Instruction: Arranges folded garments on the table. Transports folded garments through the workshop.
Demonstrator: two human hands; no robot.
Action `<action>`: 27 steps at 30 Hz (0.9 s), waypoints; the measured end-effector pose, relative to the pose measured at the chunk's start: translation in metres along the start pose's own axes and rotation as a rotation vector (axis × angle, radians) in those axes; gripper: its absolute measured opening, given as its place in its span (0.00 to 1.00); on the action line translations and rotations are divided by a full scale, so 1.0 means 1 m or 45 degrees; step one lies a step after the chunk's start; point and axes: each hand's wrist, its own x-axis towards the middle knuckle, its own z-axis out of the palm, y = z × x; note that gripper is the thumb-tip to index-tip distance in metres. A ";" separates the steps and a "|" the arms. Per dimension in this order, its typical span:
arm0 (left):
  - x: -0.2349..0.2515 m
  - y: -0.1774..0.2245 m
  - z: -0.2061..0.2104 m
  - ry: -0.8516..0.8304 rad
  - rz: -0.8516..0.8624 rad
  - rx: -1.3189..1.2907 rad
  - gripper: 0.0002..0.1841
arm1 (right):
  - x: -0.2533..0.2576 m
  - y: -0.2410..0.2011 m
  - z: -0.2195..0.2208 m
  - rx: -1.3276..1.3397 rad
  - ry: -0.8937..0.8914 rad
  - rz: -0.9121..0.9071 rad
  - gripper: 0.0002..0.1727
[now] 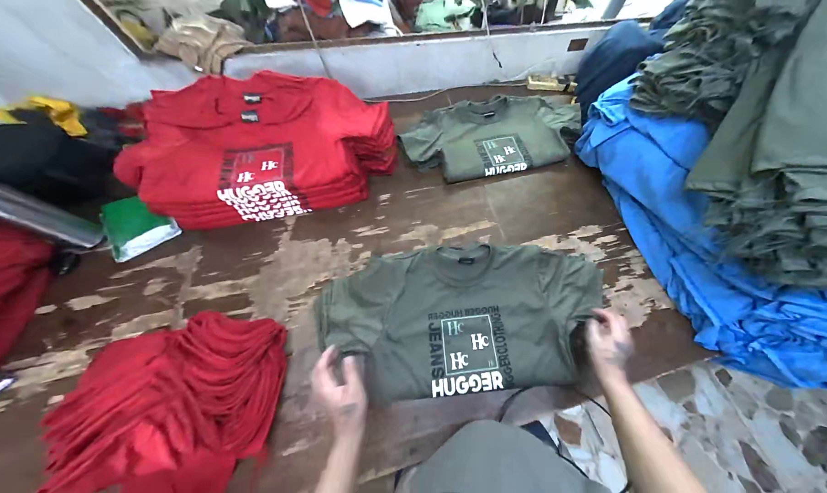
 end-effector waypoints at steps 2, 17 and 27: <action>0.000 0.009 0.027 -0.325 0.322 0.315 0.29 | 0.016 -0.026 0.034 -0.165 -0.230 -0.459 0.21; 0.087 0.027 0.155 -0.585 0.861 0.658 0.35 | 0.106 -0.068 0.154 -0.544 -0.459 -0.546 0.40; 0.102 0.030 0.099 -0.362 0.562 0.386 0.30 | 0.098 -0.056 0.067 -0.170 -0.146 -0.385 0.31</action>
